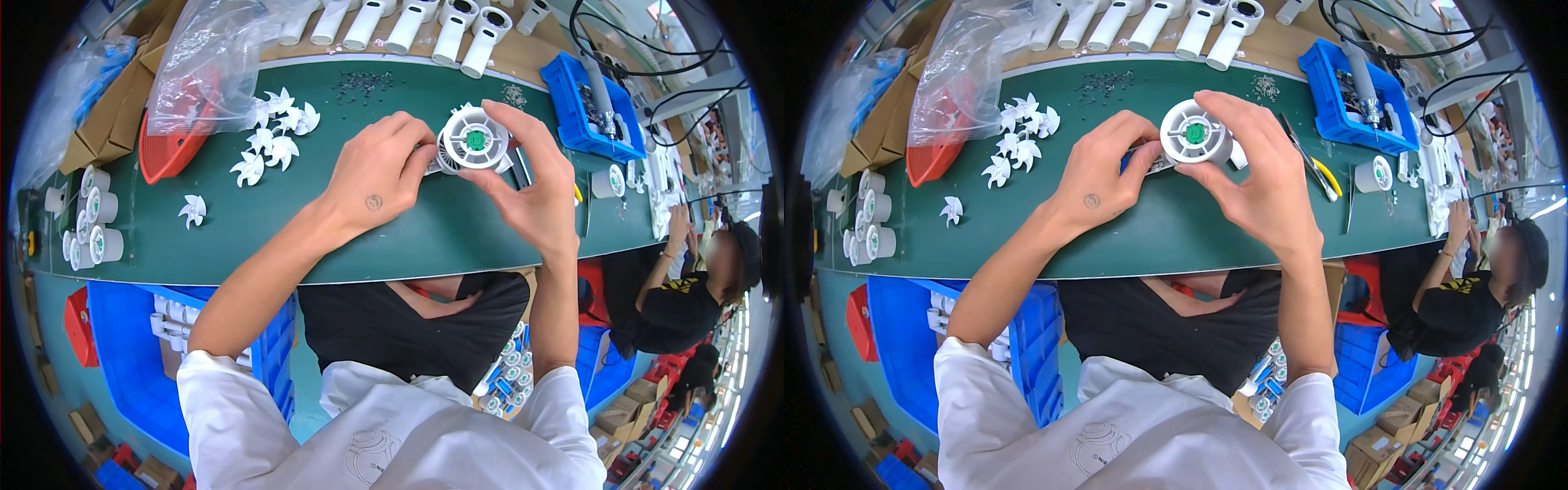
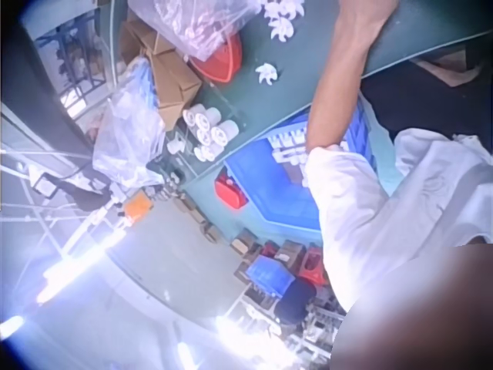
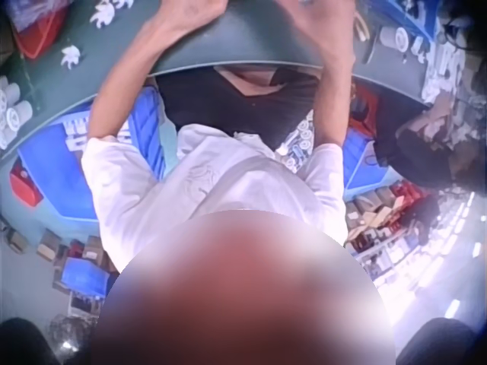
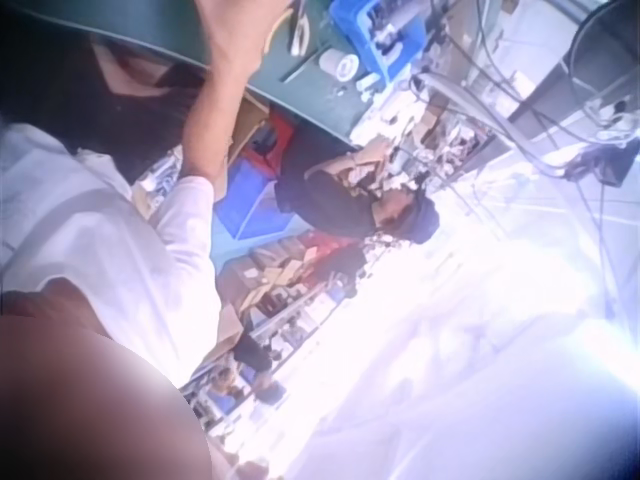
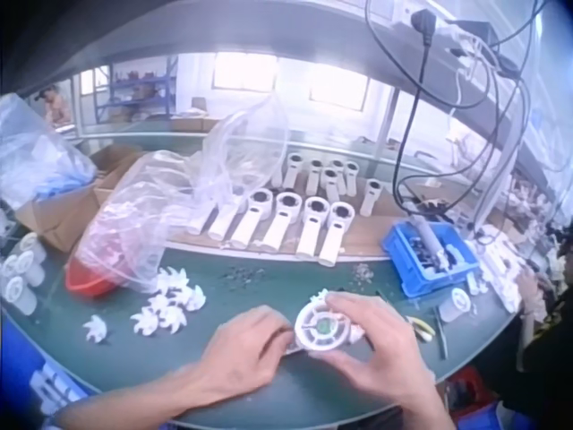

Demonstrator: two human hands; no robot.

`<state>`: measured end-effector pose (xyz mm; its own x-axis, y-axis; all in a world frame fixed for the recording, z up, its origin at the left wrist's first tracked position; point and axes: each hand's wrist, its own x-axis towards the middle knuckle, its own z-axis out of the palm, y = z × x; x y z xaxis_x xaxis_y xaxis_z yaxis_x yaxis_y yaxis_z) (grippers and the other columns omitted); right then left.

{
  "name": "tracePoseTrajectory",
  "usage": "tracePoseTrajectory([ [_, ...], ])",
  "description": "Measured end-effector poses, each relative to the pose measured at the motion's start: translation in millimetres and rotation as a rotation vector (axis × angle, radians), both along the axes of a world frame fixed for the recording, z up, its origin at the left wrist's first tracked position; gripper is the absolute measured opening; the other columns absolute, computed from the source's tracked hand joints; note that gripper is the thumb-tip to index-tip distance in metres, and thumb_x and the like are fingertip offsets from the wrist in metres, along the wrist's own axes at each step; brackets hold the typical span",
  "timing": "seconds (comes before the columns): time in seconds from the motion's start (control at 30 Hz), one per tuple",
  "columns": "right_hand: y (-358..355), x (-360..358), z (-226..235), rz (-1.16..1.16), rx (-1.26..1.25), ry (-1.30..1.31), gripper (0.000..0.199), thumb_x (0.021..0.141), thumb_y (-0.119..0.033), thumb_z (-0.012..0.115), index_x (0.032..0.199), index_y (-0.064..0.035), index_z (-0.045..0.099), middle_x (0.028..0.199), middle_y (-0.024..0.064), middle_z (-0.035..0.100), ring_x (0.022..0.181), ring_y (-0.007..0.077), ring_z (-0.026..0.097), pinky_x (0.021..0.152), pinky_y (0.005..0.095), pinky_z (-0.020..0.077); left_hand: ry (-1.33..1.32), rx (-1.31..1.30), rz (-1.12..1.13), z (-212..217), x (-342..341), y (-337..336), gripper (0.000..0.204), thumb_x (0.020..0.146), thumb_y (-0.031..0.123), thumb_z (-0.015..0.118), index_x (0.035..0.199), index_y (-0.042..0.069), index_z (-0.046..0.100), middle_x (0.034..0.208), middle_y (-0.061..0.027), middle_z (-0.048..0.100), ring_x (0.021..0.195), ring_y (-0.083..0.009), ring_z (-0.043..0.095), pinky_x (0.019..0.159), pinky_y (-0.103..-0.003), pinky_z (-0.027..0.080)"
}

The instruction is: The person assembles handheld electric fans by installing electric motors, fan blades, and fan housing components. The person uses tweezers and pliers to manipulate the small parts.

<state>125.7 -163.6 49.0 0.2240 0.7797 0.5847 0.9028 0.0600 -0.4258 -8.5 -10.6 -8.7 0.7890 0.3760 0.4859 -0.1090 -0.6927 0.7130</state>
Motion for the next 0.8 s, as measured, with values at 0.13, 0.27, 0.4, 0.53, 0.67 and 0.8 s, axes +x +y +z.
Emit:
tracePoseTrajectory([
  [0.13, 0.3, 4.4, -1.0, 0.014, -0.019, 0.042, 0.061, 0.066, -0.005, 0.083, 0.123, -0.0034, 0.061, 0.119, 0.0127, 0.065, 0.105, 0.0256, 0.064, 0.087, 0.0329, 0.0504, -0.076, 0.12, -0.045, -3.4, -0.1, -0.2, 0.008, 0.083, 0.001, 0.063, 0.091, -0.001, 0.061, 0.088, -0.0133, 0.062, 0.079, -0.0316, 0.061, 0.069, -0.038, 0.049],
  [0.27, 1.9, 7.4, -1.7, 0.079, -0.079, 0.199, 0.059, 0.067, -0.004, 0.082, 0.123, -0.0018, 0.061, 0.123, 0.0133, 0.063, 0.108, 0.0249, 0.063, 0.09, 0.0335, 0.0501, -0.119, 0.221, -0.035, -6.3, 3.7, 2.0, 0.006, 0.081, 0.003, 0.064, 0.085, 0.001, 0.059, 0.084, -0.0109, 0.06, 0.077, -0.0296, 0.06, 0.069, -0.04, 0.047],
  [0.4, -2.9, 11.3, -8.9, 0.084, -0.08, 0.31, 0.055, 0.069, -0.003, 0.081, 0.12, -0.0005, 0.061, 0.126, 0.016, 0.06, 0.111, 0.0242, 0.061, 0.098, 0.0341, 0.0471, -0.127, 0.211, -0.054, -8.5, 4.6, 3.1, 0.006, 0.081, 0.003, 0.064, 0.084, 0.001, 0.058, 0.083, -0.0104, 0.06, 0.076, -0.0292, 0.06, 0.069, -0.039, 0.047],
  [0.53, -2.3, 17.8, -15.7, 0.104, -0.079, 0.181, 0.054, 0.07, -0.001, 0.08, 0.12, 0.0001, 0.06, 0.126, 0.016, 0.059, 0.114, 0.0237, 0.059, 0.1, 0.0344, 0.0455, -0.159, 0.189, -0.057, -11.0, 4.8, 3.7, 0.008, 0.078, 0.001, 0.063, 0.082, 0.001, 0.057, 0.082, -0.0102, 0.059, 0.075, -0.0293, 0.06, 0.068, -0.039, 0.047],
  [0.67, -3.1, 20.7, -28.7, 0.185, -0.029, 0.377, 0.061, 0.071, -0.012, 0.082, 0.125, 0.0, 0.057, 0.122, 0.0129, 0.059, 0.111, 0.024, 0.059, 0.096, 0.0342, 0.0459, -0.131, 0.133, -0.051, -11.7, 3.9, 1.6, 0.01, 0.074, 0.002, 0.064, 0.079, 0.002, 0.056, 0.08, -0.0096, 0.058, 0.073, -0.0285, 0.059, 0.063, -0.039, 0.048],
  [0.8, -4.9, 17.5, -43.0, 0.208, -0.013, 0.646, 0.058, 0.082, -0.018, 0.076, 0.13, 0.0001, 0.051, 0.123, 0.0123, 0.057, 0.113, 0.0209, 0.058, 0.098, 0.0335, 0.0453, -0.164, 0.156, -0.071, -12.5, 7.0, 1.9, 0.011, 0.072, 0.003, 0.065, 0.077, 0.002, 0.055, 0.078, -0.0093, 0.057, 0.071, -0.0278, 0.059, 0.061, -0.038, 0.048],
])
